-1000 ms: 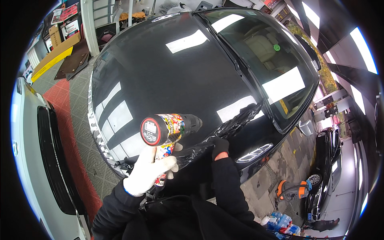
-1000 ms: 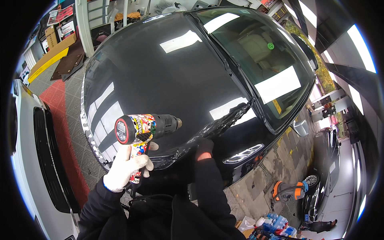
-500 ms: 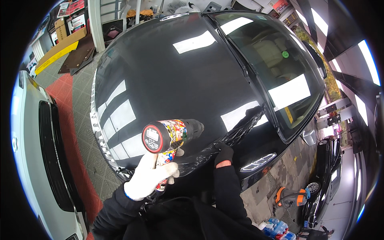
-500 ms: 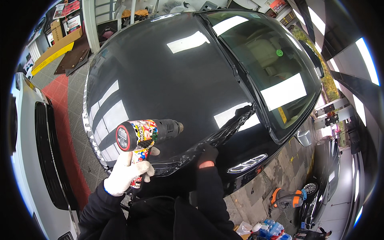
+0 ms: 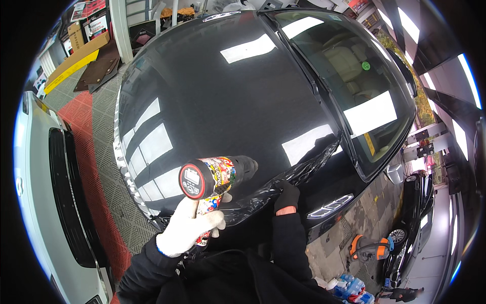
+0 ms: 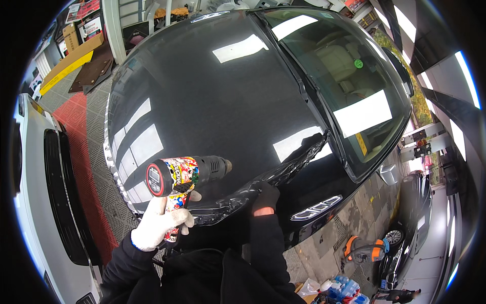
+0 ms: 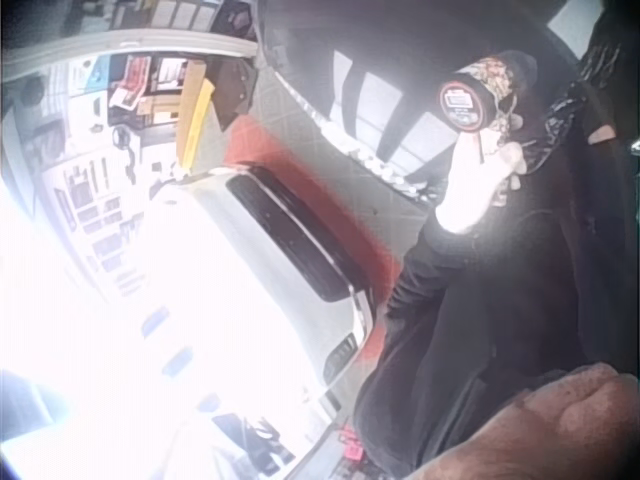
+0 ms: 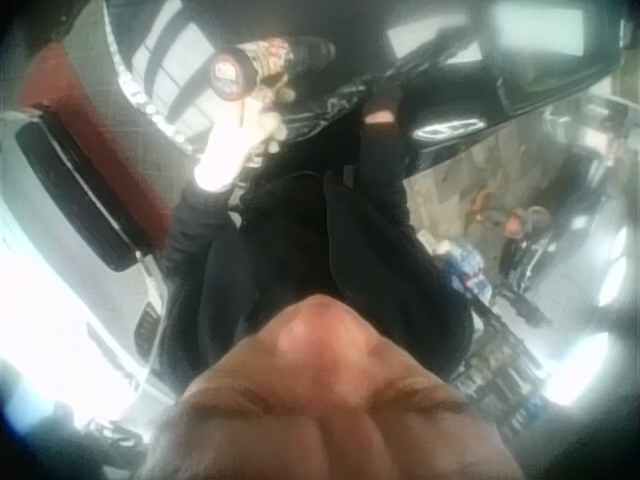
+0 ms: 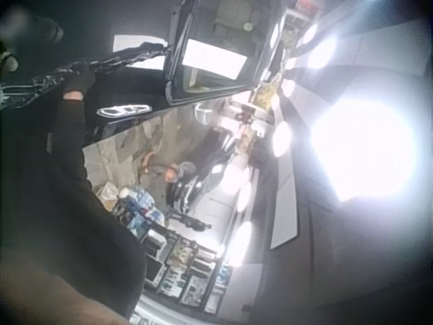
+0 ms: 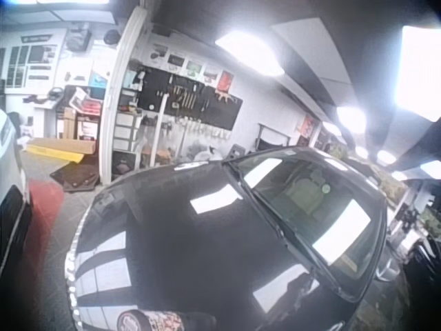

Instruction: The person uses a heat gun to warm a transparent protective film on the hood of a black car while smoothing it with a gloved hand. The person works along the edge near the windshield and then moves toward the front grille, pressing the film to conform to the surface.

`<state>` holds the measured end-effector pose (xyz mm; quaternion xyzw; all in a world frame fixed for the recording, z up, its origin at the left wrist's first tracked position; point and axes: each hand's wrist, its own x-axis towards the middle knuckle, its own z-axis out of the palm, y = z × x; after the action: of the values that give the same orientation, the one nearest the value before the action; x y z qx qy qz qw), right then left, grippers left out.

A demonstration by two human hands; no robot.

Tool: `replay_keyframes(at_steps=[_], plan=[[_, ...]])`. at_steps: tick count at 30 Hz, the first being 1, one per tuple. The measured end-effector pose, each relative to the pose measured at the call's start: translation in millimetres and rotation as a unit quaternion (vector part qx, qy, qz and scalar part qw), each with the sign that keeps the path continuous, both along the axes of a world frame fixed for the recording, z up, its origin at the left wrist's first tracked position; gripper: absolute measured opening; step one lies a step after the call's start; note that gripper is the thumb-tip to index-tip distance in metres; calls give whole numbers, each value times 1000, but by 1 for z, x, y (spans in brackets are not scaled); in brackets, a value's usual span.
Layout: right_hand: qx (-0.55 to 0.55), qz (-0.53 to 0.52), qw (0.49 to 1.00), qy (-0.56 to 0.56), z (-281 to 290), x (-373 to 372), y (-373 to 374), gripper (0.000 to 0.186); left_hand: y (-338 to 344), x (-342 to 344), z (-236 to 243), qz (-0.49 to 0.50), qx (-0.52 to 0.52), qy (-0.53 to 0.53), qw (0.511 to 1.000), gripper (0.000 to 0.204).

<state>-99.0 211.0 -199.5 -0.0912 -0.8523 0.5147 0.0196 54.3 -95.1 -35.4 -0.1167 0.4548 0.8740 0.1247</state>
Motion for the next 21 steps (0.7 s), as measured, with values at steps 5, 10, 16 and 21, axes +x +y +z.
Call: replay_keyframes(at_steps=[5,10,16,21], plan=[[-194,-81,975,-68,-5,-4,2,11,-4,2,-2,-6,1,-1,1000,60],[-155,-52,985,-59,-10,-2,8,13,-9,9,0,-10,-17,-3,1000,60],[-473,-65,865,-155,-15,8,10,26,-15,18,6,-10,-42,-14,999,59],[-405,-150,884,-180,2,17,-27,18,-13,31,14,31,-31,-5,999,59]])
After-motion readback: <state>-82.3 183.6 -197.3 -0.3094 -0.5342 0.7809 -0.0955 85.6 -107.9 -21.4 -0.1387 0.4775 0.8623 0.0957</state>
